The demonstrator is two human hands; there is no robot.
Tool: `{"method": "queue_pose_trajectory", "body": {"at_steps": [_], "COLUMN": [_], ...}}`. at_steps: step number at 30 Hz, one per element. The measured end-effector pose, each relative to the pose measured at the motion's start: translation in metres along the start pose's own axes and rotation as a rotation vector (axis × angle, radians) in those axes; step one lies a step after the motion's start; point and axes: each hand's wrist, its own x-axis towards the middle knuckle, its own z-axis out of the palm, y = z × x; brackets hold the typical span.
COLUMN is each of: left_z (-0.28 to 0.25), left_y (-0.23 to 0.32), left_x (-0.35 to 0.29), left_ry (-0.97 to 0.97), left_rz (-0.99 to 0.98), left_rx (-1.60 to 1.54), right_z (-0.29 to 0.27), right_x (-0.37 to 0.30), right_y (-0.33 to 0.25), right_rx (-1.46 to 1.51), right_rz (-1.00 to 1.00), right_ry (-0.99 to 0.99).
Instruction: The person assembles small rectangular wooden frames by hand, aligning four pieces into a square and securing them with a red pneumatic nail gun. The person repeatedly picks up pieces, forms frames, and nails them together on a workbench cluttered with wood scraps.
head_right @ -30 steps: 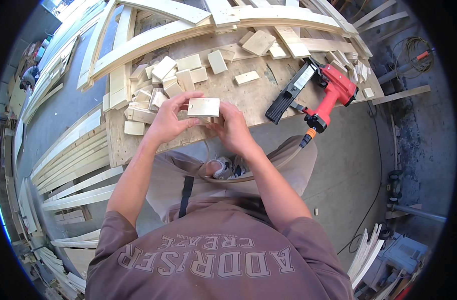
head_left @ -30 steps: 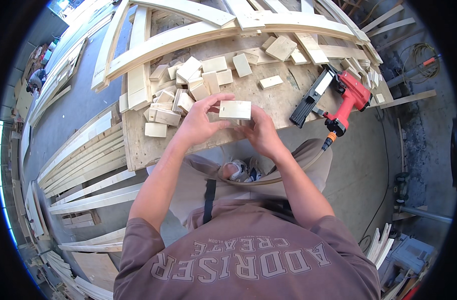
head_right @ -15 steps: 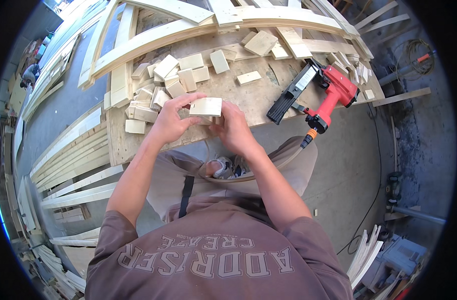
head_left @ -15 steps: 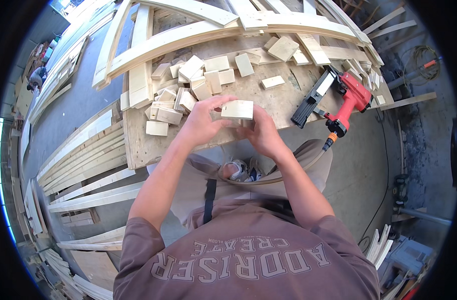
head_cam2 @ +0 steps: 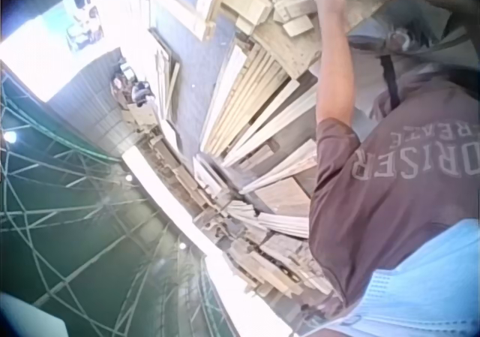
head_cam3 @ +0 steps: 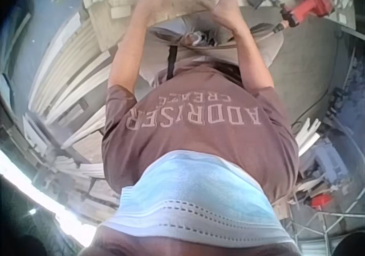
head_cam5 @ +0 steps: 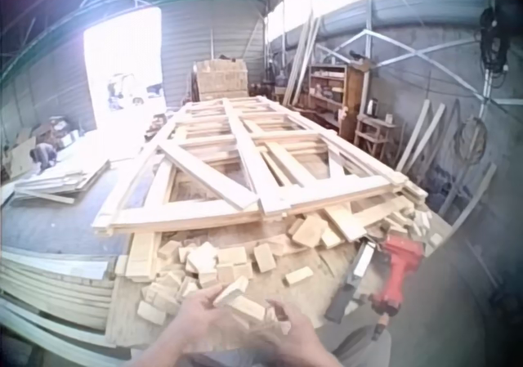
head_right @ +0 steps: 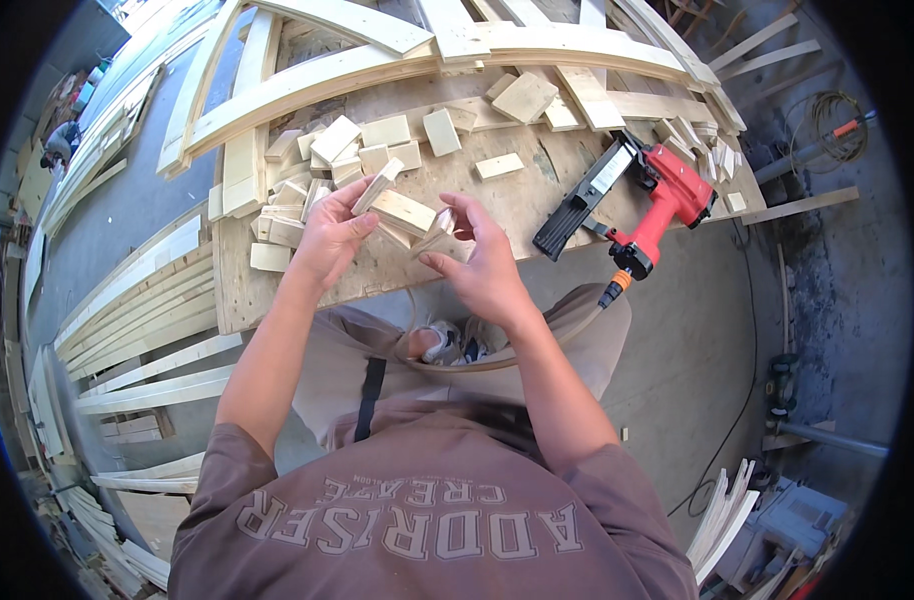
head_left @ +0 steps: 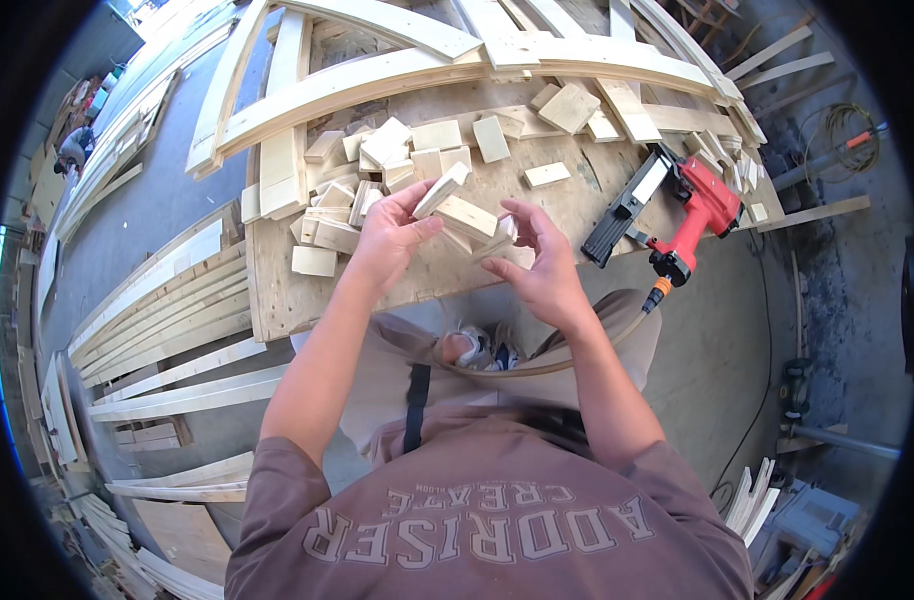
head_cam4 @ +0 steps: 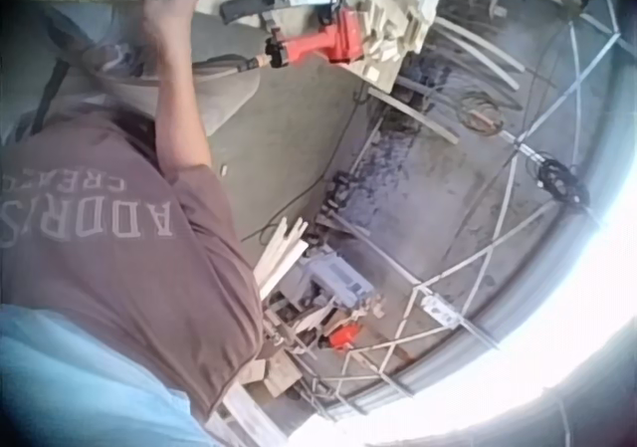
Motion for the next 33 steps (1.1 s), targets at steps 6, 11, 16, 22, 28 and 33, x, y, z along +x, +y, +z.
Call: {"method": "queue_pose_trajectory", "body": {"at_steps": [6,11,16,22,28,33], "left_z": [-0.006,-0.001,0.007,0.012,0.017,0.015], "left_y": [-0.016,-0.026,-0.029,-0.025,-0.024,-0.027], "left_x": [-0.004,-0.009,-0.013,-0.017,-0.019,-0.020], "left_ry": [-0.062,-0.051,0.009,0.003,-0.003,0.022], "left_rz": [-0.049,-0.013,0.006,0.007,0.014,0.021], "left_rx": [-0.328,-0.354,-0.332,-0.232,-0.227,-0.217], "right_z": [0.000,0.002,0.002,-0.004,-0.008,-0.005], "right_x": [0.003,0.004,0.002,0.004,0.005,0.006], "right_y": [-0.004,-0.005,-0.005,-0.002,-0.003,-0.002], "right_rx": [0.277,0.338,0.318,0.210,0.149,0.231], "right_rz": [0.001,0.042,0.079,0.034,0.071,0.089], "right_ry": [-0.002,0.030,0.045,-0.033,-0.092,-0.100]}}
